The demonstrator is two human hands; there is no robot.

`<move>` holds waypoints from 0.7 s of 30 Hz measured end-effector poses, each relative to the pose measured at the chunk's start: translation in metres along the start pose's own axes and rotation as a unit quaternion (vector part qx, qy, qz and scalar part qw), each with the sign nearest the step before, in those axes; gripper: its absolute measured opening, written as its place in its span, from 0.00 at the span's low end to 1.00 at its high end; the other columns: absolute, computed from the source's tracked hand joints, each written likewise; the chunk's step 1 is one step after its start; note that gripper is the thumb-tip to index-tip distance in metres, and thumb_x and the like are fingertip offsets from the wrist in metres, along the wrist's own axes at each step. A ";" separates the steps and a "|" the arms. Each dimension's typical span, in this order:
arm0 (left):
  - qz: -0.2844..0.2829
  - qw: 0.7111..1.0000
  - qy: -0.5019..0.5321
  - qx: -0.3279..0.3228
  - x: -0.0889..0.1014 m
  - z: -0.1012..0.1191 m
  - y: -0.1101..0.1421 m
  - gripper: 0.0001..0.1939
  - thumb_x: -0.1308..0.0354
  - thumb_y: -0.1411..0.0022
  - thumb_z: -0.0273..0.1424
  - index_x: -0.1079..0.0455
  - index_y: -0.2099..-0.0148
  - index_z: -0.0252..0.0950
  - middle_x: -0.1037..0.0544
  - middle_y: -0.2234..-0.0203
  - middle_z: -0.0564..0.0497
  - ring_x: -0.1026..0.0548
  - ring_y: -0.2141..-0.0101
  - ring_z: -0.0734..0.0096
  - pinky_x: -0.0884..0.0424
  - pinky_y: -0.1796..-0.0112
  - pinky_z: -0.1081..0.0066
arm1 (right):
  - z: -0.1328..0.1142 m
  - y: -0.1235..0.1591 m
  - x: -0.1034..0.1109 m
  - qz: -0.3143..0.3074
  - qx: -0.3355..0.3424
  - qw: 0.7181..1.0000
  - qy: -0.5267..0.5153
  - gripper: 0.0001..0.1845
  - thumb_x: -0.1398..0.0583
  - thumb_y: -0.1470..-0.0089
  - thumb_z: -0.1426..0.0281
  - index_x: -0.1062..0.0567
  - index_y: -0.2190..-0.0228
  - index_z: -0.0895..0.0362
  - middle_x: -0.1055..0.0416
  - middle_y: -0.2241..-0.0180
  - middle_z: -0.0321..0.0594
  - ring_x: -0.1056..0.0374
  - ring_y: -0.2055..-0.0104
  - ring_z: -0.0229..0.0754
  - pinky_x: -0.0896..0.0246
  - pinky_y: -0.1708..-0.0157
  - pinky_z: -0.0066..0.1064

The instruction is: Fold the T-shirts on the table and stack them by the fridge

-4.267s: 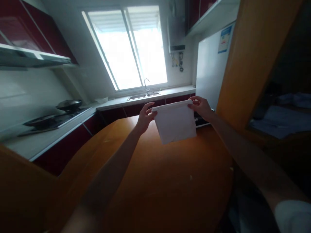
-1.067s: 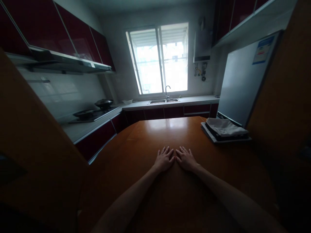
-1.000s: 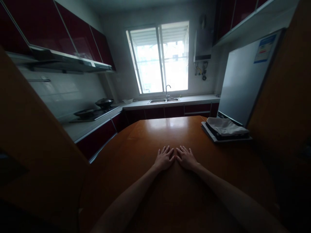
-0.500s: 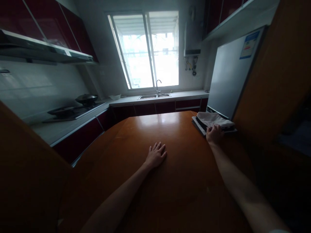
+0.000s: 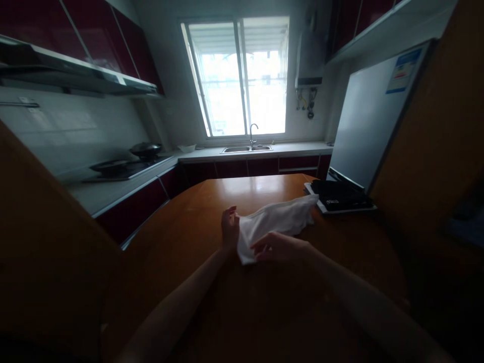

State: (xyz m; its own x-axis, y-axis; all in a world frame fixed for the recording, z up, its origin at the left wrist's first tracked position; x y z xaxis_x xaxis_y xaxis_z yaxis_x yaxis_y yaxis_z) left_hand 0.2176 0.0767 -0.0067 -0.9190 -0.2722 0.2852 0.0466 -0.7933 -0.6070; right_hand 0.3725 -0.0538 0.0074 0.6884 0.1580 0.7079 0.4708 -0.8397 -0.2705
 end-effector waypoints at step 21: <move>-0.428 0.889 -0.143 0.080 0.011 -0.022 -0.029 0.16 0.36 0.42 0.42 0.35 0.71 0.37 0.32 0.82 0.59 0.34 0.82 0.75 0.36 0.78 0.73 | 0.179 0.057 0.094 0.443 -0.182 0.877 -0.018 0.19 0.47 0.47 0.59 0.21 0.65 0.57 0.21 0.64 0.49 0.27 0.65 0.50 0.34 0.63 0.38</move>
State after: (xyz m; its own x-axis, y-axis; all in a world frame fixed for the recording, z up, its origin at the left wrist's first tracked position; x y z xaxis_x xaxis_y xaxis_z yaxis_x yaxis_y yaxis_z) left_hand 0.1974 0.1082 -0.0020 -0.5083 0.3597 0.7825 -0.5453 -0.8377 0.0308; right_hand 0.5632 0.0061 -0.0583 0.7145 -0.6310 0.3020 -0.4622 -0.7499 -0.4733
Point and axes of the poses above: each hand's wrist, its own y-axis away from the middle knuckle, its own x-axis out of the back of the hand, z = x × y, the point moved 9 cm from there along -y, towards the middle knuckle
